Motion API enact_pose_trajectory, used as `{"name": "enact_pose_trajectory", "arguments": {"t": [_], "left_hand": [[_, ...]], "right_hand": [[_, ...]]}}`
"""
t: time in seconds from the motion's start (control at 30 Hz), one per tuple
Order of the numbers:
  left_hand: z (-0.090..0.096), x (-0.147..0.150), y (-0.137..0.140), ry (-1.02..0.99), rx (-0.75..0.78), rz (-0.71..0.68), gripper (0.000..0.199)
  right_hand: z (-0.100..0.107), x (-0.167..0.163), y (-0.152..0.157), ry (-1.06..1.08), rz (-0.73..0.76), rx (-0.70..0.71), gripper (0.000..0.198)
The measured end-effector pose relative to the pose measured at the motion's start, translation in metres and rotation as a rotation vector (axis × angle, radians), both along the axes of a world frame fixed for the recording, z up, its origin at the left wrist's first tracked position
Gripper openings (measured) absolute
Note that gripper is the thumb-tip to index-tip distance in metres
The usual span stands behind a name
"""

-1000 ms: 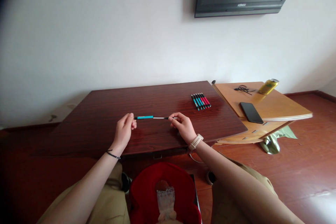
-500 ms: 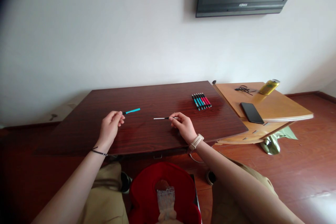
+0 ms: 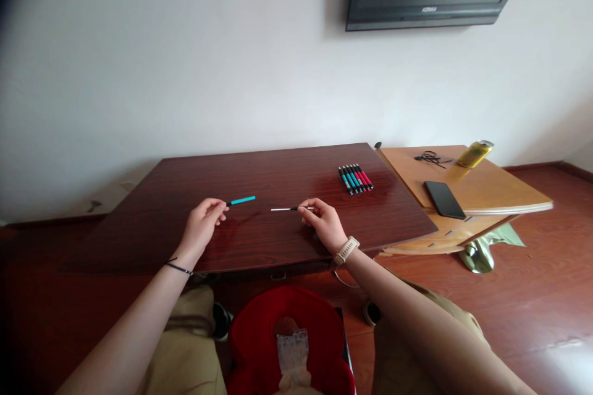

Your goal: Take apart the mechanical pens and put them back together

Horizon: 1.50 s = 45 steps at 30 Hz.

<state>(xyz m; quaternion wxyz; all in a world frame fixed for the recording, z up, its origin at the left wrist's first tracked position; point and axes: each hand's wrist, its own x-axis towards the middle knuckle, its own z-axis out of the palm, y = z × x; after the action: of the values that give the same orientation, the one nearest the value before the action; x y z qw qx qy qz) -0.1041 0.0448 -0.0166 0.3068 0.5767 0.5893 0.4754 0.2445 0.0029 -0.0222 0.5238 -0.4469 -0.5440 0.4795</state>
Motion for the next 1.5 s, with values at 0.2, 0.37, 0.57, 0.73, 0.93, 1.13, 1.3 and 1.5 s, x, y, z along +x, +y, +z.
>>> {"name": "enact_pose_trajectory", "arguments": {"t": [0.2,0.37,0.57,0.73,0.93,1.13,1.3,1.5], "left_hand": [[-0.003,-0.001,0.001,-0.006,0.007,0.019,0.035],[-0.005,-0.002,0.002,0.004,0.011,0.030,0.035],[-0.003,-0.001,0.001,0.016,0.021,0.031,0.036],[-0.002,-0.001,0.000,0.011,0.039,0.039,0.035],[-0.003,-0.003,0.002,0.001,0.063,0.047,0.034],[-0.003,-0.006,0.003,0.021,0.078,0.081,0.033],[0.001,-0.005,0.003,-0.008,0.114,0.113,0.034],[0.010,-0.002,0.000,0.033,0.236,0.106,0.031]], "right_hand": [[0.001,-0.001,0.000,0.003,-0.003,0.001,0.048],[-0.001,0.000,0.001,0.003,0.000,0.008,0.046],[-0.001,0.000,0.001,-0.003,0.002,0.008,0.044],[0.001,-0.001,-0.001,0.006,-0.001,-0.001,0.043],[-0.001,0.000,0.000,0.011,0.004,0.005,0.042],[-0.003,0.000,0.001,0.002,0.000,0.005,0.043],[-0.002,0.000,0.001,0.004,0.003,0.004,0.042],[-0.001,0.000,0.001,0.005,0.006,0.003,0.042]]}}
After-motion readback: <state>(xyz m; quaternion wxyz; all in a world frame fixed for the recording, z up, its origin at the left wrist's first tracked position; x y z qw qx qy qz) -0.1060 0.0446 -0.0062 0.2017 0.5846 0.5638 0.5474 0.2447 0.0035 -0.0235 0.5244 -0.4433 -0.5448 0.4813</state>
